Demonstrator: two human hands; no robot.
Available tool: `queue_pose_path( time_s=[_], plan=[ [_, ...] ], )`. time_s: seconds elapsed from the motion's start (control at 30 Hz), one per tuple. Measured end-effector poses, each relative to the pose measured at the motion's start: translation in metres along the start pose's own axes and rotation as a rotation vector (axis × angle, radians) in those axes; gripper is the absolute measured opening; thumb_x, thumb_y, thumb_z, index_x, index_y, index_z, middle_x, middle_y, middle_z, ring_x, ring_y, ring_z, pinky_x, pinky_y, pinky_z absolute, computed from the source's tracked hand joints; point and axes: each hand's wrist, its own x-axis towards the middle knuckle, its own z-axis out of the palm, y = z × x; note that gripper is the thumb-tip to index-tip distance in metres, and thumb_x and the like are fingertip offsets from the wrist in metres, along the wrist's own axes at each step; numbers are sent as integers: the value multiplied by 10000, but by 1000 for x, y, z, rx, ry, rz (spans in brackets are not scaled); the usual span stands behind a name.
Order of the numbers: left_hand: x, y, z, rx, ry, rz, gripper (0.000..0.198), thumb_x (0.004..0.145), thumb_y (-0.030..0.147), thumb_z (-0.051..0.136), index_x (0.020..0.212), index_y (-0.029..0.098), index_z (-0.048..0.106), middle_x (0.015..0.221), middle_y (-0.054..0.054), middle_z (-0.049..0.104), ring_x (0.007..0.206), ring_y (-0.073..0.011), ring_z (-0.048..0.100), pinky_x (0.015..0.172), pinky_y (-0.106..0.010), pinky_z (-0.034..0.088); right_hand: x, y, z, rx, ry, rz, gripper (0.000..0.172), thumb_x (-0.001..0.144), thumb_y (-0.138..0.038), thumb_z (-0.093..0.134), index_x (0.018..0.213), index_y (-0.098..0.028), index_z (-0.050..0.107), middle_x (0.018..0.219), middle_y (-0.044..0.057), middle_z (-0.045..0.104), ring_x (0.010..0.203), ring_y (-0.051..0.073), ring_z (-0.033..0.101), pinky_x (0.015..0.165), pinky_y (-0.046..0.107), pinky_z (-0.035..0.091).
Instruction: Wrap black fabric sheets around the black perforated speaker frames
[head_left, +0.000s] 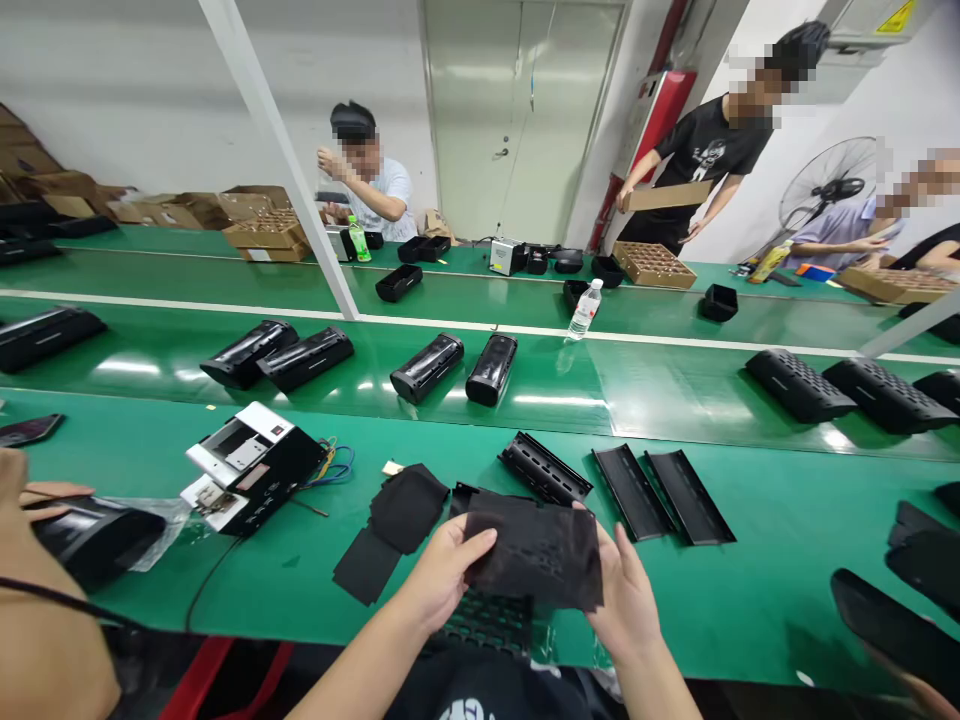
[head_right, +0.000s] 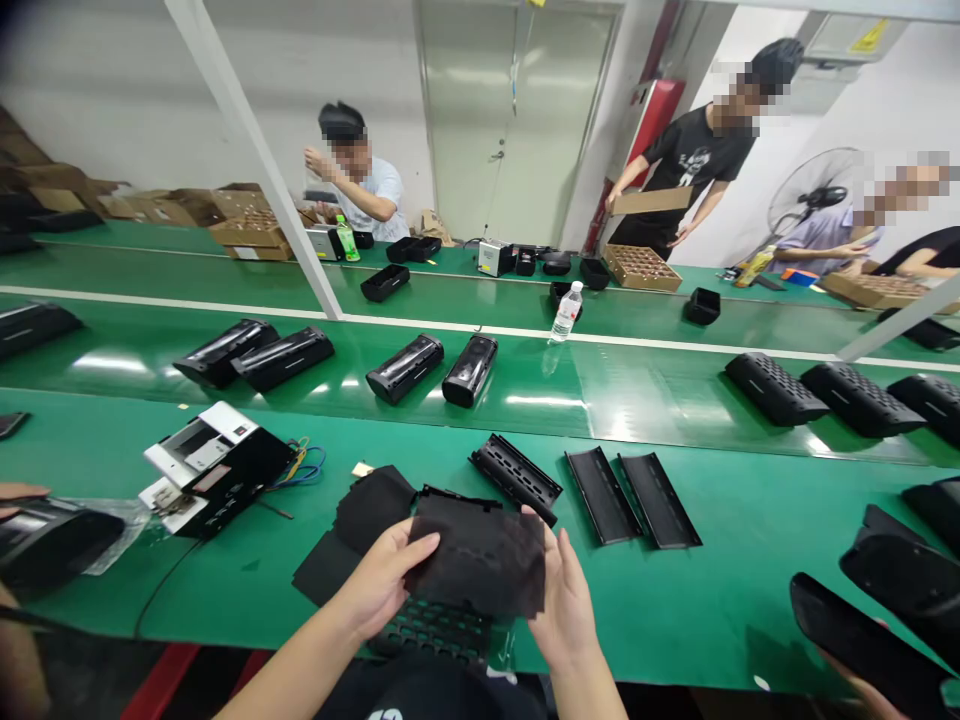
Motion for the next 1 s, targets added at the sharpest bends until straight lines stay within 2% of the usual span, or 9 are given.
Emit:
queue_pose_path(
  time_s=[0.13,0.23,0.4,0.57,0.7,0.77,0.83,0.9,1.0],
  plan=[
    [-6,7,-4,12,14,3,318,581,276,740,849,128,652,808,-85,702,734,-195,644,638,-261,497,1,4,-4,-23,14,21,412,690,-350,638,1087,-251,589,1052,48,649,993,217,578,829,348,458],
    [-9,8,-7,-10,41,-21,251,606,268,718,807,135,647,733,-65,699,646,-167,641,546,-225,486,1,3,-1,11,-9,53,416,663,-280,668,1070,-220,603,1000,51,669,899,176,613,755,272,473],
    [-11,11,-15,-27,101,-42,164,603,259,713,678,143,625,602,-17,662,518,-113,599,441,-174,446,-2,2,4,-42,-28,88,379,661,-268,678,1025,-175,628,940,67,683,829,166,627,725,264,478],
    [-12,11,-28,27,88,-59,192,615,290,689,738,150,643,635,-32,664,538,-126,599,455,-189,449,-1,9,-3,-207,-63,71,361,684,-333,667,1008,-177,636,935,85,681,784,172,631,688,287,487],
    [-15,13,-52,420,-19,113,181,650,260,640,801,166,677,750,-58,675,741,-180,619,684,-267,478,-10,16,-12,-642,-148,-168,216,749,-338,595,904,-211,676,939,78,681,885,211,608,802,370,463],
    [-16,8,-70,738,-100,229,142,654,204,619,774,193,696,874,-71,661,881,-209,593,820,-313,439,-17,25,-19,-918,-312,-348,176,786,-272,544,893,-241,681,972,65,673,959,219,576,874,408,428],
    [-15,-4,-90,1020,-141,274,173,648,130,588,737,219,707,1014,-85,614,1002,-240,543,912,-367,385,-22,42,-27,-1187,-487,-467,235,804,-209,489,941,-272,669,996,48,665,1001,223,549,886,428,425],
    [-13,-24,-108,1226,-106,260,279,629,55,551,770,238,710,1131,-96,549,1105,-267,473,966,-418,335,-23,64,-37,-1439,-567,-489,312,796,-150,447,1001,-271,649,1025,50,655,1017,236,538,864,437,444],
    [-7,-54,-126,1393,-73,240,395,633,-3,497,866,248,694,1279,-93,431,1205,-283,374,1002,-437,300,-19,96,-52,-1684,-516,-455,354,754,-79,421,979,-211,660,1061,92,637,1040,270,533,852,449,450]
  ],
)
